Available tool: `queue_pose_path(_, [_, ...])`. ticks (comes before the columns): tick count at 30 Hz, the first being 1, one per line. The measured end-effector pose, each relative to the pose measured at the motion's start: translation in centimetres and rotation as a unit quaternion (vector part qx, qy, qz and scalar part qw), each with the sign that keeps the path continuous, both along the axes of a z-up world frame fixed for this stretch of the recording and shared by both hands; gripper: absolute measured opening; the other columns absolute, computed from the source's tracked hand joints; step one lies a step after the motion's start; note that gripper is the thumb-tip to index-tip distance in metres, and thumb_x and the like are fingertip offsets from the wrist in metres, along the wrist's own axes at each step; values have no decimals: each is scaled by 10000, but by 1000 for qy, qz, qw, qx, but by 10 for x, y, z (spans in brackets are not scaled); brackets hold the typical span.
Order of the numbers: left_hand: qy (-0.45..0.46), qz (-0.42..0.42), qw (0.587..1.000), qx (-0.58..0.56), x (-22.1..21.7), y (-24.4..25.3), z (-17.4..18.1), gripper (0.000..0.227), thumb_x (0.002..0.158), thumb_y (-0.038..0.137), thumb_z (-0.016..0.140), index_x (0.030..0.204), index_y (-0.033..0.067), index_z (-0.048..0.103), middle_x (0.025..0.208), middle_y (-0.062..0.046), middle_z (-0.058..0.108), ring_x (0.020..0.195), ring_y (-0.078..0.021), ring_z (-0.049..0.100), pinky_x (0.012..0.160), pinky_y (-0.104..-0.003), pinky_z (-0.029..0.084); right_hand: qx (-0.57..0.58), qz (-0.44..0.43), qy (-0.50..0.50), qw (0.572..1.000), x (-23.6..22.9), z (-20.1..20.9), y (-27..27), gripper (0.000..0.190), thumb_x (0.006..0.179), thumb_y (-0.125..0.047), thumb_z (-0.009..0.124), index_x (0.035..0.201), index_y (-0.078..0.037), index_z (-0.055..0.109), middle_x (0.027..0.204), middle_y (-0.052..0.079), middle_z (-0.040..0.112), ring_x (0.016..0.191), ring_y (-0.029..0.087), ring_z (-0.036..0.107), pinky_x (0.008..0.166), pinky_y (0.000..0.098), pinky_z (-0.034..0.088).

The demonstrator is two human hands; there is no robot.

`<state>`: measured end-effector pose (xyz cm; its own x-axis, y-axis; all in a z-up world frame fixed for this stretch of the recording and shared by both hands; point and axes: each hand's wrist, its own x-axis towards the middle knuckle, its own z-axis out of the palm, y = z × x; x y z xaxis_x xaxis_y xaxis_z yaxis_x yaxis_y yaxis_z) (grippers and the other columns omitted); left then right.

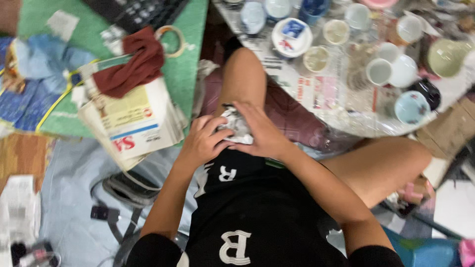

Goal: The person wraps small ceramic bowls and cups one by one using newspaper. They fold the paper around each item, tuck the edges, and place the wrapped pieces on the table. The process repeats for multiple items.

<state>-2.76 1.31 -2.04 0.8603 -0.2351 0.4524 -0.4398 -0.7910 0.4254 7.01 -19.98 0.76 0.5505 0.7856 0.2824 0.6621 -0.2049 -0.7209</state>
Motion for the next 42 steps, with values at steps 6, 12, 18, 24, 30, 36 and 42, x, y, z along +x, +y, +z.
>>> queue_pose_path(6, [0,-60,998,-3,13,-3,5,311,742,225,842,1016,123,735,1077,-13,660,1028,-298,580,857,-451,455,54,-14,20,998,-1,-7,-8,955,763,-328,924,1512,-32,410,1442,198,534,1354,401,513,1143,467,422])
queue_pose_path(12, [44,-132,989,-58,38,-22,31,282,705,190,851,929,87,714,945,-46,670,847,-299,613,737,-408,494,75,-37,77,994,7,7,-34,933,744,-337,917,1500,-51,451,1439,165,567,1346,360,559,1132,449,449])
queue_pose_path(18, [134,-227,938,-224,97,-58,19,212,784,154,835,905,50,694,855,-63,689,788,-226,669,706,-331,520,170,-56,178,968,13,14,-99,898,829,-313,823,1567,-36,394,1564,191,484,1471,359,472,1222,453,361])
queue_pose_path(24, [431,-219,692,-536,145,-90,-8,128,899,94,686,933,-29,689,881,-19,713,820,-107,649,734,-282,532,219,-122,147,957,9,-15,-145,585,865,-197,854,1366,-6,618,1432,179,627,1372,316,594,1149,440,469])
queue_pose_path(30, [431,-245,772,-397,206,-151,-11,304,1103,245,567,1017,-19,690,933,-38,652,871,-98,579,779,-274,474,384,-213,208,874,-2,-51,-158,464,875,-110,830,1260,5,598,1282,105,589,1215,227,570,1069,360,448])
queue_pose_path(36, [415,-267,664,-562,239,-226,20,409,1146,318,391,1133,10,660,1071,-76,688,1007,-145,642,941,-297,499,340,-315,229,856,22,-28,-197,386,920,-81,802,1218,-28,562,1185,63,567,1138,171,551,1023,307,456])
queue_pose_path(42, [320,-237,748,-532,260,-275,25,438,1106,278,471,1468,31,452,1420,-117,554,1288,-191,549,1087,-329,439,139,-412,47,899,88,22,-251,403,877,-115,806,1206,-32,588,1139,98,659,1092,169,624,983,311,488])
